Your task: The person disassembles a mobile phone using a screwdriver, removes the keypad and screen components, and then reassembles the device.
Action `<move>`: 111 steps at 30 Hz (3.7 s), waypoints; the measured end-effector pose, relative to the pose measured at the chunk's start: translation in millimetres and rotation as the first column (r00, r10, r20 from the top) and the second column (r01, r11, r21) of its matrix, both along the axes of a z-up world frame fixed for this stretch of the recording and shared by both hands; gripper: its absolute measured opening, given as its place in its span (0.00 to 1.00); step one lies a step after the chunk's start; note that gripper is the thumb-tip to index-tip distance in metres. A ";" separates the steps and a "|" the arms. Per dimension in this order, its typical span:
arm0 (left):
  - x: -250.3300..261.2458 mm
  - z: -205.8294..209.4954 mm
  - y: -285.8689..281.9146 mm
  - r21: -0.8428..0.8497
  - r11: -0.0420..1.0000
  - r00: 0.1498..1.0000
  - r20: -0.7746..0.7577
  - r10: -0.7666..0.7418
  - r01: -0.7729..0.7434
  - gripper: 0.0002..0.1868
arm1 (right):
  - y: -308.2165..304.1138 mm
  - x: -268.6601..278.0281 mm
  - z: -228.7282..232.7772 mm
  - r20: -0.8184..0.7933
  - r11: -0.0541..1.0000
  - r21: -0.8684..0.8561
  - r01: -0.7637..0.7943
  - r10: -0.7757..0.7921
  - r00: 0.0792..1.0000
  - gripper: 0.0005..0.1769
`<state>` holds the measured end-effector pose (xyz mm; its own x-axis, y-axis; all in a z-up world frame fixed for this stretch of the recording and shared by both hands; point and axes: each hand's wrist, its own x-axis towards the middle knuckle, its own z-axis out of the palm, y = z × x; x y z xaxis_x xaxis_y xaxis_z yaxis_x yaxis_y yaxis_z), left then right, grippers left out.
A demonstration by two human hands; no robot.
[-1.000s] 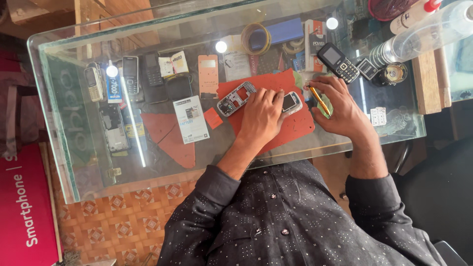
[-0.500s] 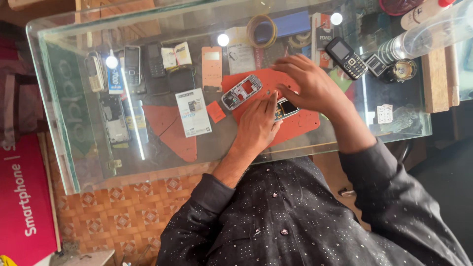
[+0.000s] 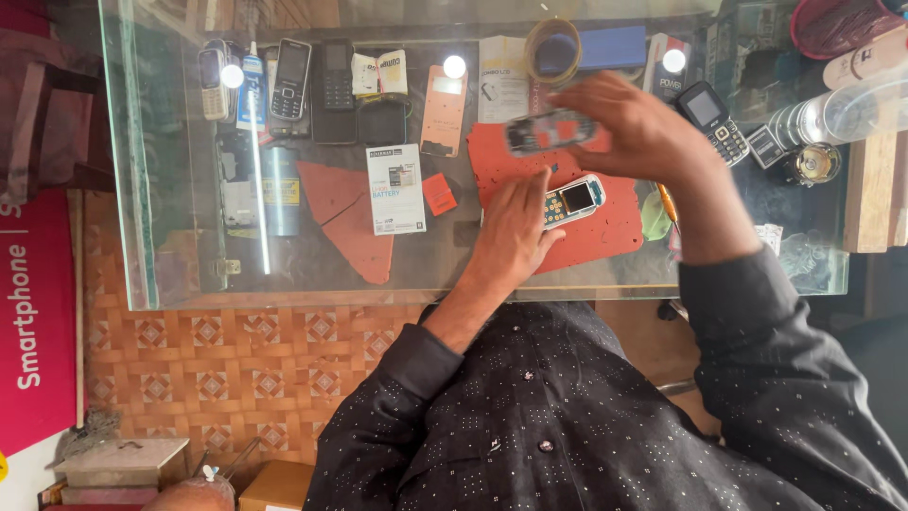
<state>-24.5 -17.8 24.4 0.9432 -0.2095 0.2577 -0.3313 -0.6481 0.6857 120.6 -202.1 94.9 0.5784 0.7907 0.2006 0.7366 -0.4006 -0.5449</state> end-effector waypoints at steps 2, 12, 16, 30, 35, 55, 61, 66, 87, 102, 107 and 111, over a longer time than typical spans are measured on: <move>-0.5 1.6 7.5 -0.090 0.996 0.999 0.033 0.029 -0.026 0.52 | -15.4 -17.2 10.8 -0.008 0.999 -0.004 0.044 -0.044 0.999 0.33; -15.5 3.6 38.4 -0.192 0.981 0.998 -0.064 0.027 -0.039 0.67 | -13.0 -62.8 -9.7 -0.086 0.986 -0.166 -0.028 0.013 0.996 0.37; -16.3 2.0 42.9 -0.206 0.978 0.997 -0.079 -0.002 -0.014 0.68 | -9.7 -63.2 -19.1 -0.058 0.970 -0.236 -0.051 0.039 0.998 0.40; -5.5 -3.6 58.2 -0.256 0.966 0.999 -0.030 -0.035 0.026 0.65 | -22.0 -81.1 -17.9 -0.075 0.983 -0.180 0.023 -0.037 0.996 0.36; 6.2 1.1 51.0 -0.237 0.968 0.995 -0.018 -0.095 0.088 0.62 | -41.1 -119.1 5.3 -0.099 0.982 -0.146 0.119 -0.134 0.986 0.36; 48.6 -1.1 -18.0 -0.203 0.922 0.943 0.025 -0.332 0.330 0.45 | -157.7 -282.5 -74.6 -0.273 0.798 -0.359 0.484 -0.585 0.763 0.44; 40.1 -12.3 -26.2 -0.134 0.963 0.972 0.030 -0.231 0.233 0.43 | -177.6 -226.8 -158.6 -0.234 0.833 -0.246 0.495 -0.547 0.804 0.35; 35.5 -16.2 -28.3 -0.064 0.984 0.986 0.040 -0.162 0.164 0.42 | -189.6 -187.8 -195.3 -0.104 0.889 -0.141 0.436 -0.452 0.886 0.31; 203.1 -41.1 -135.9 0.518 0.676 0.750 0.095 -0.654 0.524 0.08 | -130.7 -251.4 -84.1 -0.094 0.916 -0.122 0.382 -0.394 0.914 0.17; 50.7 0.7 27.3 -0.870 0.413 0.669 -0.477 -0.570 -0.268 0.20 | 2.9 -127.6 15.7 0.024 0.898 0.151 0.414 -0.422 0.906 0.35; 8.0 -2.8 12.6 -0.954 0.220 0.826 -0.287 -0.485 -0.202 0.42 | 37.4 -136.7 -6.9 -0.184 0.811 0.213 0.545 -0.515 0.837 0.29; 17.7 14.2 22.6 -0.914 0.235 0.794 -0.405 -0.454 -0.331 0.43 | 26.9 -124.6 1.6 -0.440 0.888 0.276 0.367 -0.223 0.870 0.33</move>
